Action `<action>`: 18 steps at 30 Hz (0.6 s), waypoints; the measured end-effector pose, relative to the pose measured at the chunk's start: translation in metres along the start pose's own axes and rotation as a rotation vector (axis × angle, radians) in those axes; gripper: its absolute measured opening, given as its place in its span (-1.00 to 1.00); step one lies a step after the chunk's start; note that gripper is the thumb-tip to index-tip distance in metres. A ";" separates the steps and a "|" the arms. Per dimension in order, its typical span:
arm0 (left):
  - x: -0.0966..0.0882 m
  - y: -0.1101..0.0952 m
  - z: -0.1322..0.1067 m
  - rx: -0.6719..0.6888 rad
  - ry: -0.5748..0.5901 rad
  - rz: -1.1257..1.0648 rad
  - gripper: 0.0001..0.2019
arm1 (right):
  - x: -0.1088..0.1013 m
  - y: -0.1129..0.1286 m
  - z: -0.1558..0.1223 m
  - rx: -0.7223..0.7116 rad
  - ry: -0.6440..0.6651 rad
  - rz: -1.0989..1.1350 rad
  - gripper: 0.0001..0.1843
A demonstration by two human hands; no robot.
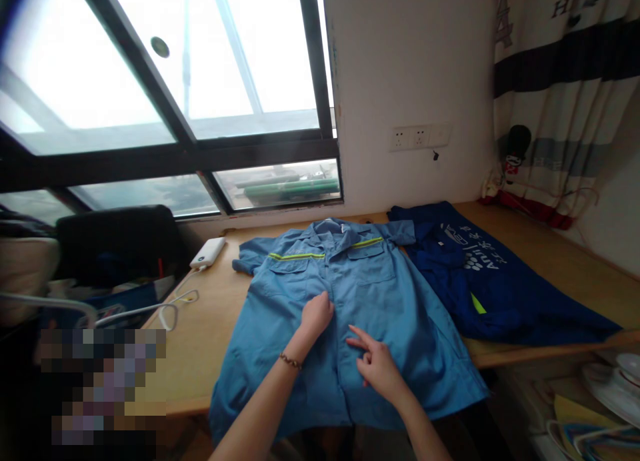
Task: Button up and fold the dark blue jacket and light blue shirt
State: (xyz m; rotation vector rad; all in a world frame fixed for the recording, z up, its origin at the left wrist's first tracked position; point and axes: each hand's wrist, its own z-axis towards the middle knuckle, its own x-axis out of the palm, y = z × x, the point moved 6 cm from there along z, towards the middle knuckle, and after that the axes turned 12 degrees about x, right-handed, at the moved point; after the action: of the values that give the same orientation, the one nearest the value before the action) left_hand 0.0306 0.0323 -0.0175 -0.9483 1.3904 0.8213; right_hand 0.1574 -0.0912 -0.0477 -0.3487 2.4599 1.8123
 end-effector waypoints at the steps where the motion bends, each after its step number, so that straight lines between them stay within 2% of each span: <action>1: 0.003 0.001 -0.002 0.001 -0.045 -0.014 -0.75 | 0.000 0.000 0.000 0.000 -0.003 0.000 -0.29; 5: 0.008 0.003 -0.010 0.051 -0.234 -0.070 -0.74 | -0.001 0.000 -0.001 -0.006 -0.008 -0.003 -0.31; 12: 0.003 -0.002 -0.032 0.119 -0.349 -0.078 -0.72 | 0.002 -0.004 -0.001 -0.013 -0.029 -0.038 -0.33; 14: 0.001 -0.002 -0.037 0.087 -0.398 -0.037 -0.68 | -0.004 -0.004 -0.002 -0.041 -0.108 -0.102 -0.37; 18: 0.006 0.000 -0.038 0.044 -0.390 0.021 -0.54 | -0.041 0.006 -0.011 -0.248 -0.465 -0.353 -0.49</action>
State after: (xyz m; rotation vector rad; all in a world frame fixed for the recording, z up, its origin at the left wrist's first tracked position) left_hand 0.0152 -0.0027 -0.0218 -0.6954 1.0762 0.9313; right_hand 0.1971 -0.0944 -0.0313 -0.3070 1.7518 1.7952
